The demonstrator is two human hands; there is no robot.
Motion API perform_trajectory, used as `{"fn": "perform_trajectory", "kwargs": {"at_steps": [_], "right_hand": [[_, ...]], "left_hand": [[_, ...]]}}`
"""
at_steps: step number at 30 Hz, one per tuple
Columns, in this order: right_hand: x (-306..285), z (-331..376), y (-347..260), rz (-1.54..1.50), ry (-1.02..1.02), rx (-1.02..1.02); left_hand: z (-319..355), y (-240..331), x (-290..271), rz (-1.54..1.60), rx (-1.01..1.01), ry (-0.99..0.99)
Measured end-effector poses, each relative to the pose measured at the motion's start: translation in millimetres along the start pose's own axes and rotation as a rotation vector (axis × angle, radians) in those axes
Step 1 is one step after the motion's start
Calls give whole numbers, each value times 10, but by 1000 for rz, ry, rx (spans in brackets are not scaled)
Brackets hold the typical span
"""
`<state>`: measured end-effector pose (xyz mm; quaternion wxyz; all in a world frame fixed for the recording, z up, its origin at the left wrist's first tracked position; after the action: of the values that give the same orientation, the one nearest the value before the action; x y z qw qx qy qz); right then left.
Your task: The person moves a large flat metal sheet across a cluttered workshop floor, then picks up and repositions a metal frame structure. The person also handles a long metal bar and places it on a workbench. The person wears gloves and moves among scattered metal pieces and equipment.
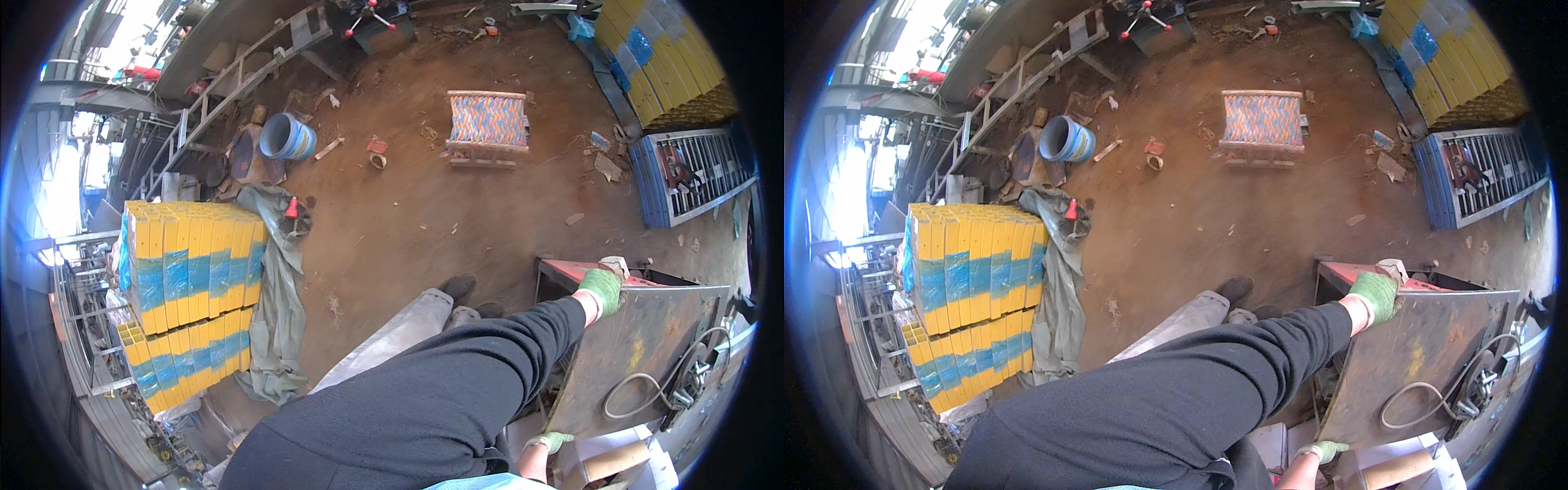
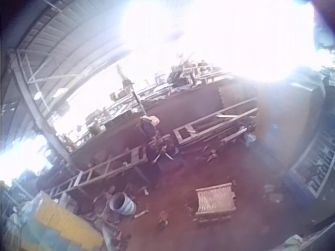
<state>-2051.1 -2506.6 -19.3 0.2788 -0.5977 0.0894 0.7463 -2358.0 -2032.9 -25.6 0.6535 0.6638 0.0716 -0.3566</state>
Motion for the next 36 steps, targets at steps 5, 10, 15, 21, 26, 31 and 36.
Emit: {"fn": "perform_trajectory", "kwargs": {"at_steps": [5,10,15,21,26,31,36], "right_hand": [[-141,598,354,9,9,-32],[-129,634,764,50,30,-109],[-160,833,1137,68,-11,-161],[-113,926,1499,-23,-127,-89],[-68,620,1718,45,-56,-236],[-205,838,1970,80,80,-300],[-374,1202,2019,-32,13,-359]], "left_hand": [[425,-221,-203,16,16,47],[923,-361,-628,-34,1,43],[1383,-585,-815,-16,-121,-29],[1679,-790,-845,-99,-65,83],[2012,-694,-1144,-236,83,82],[2346,-746,-1326,-237,-2,16],[2512,-875,-1239,-384,-84,-141]]}}
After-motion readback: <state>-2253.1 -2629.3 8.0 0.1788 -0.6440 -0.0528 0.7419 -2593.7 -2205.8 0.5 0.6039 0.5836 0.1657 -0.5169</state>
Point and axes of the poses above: each hand's wrist, its own z-axis away from the middle knuckle, its own x-axis out of the palm, y = z × x, the point moved 8 cm from there along -z, towards the middle knuckle, and after that the axes turned 14 degrees about x, right-handed, at the moved point
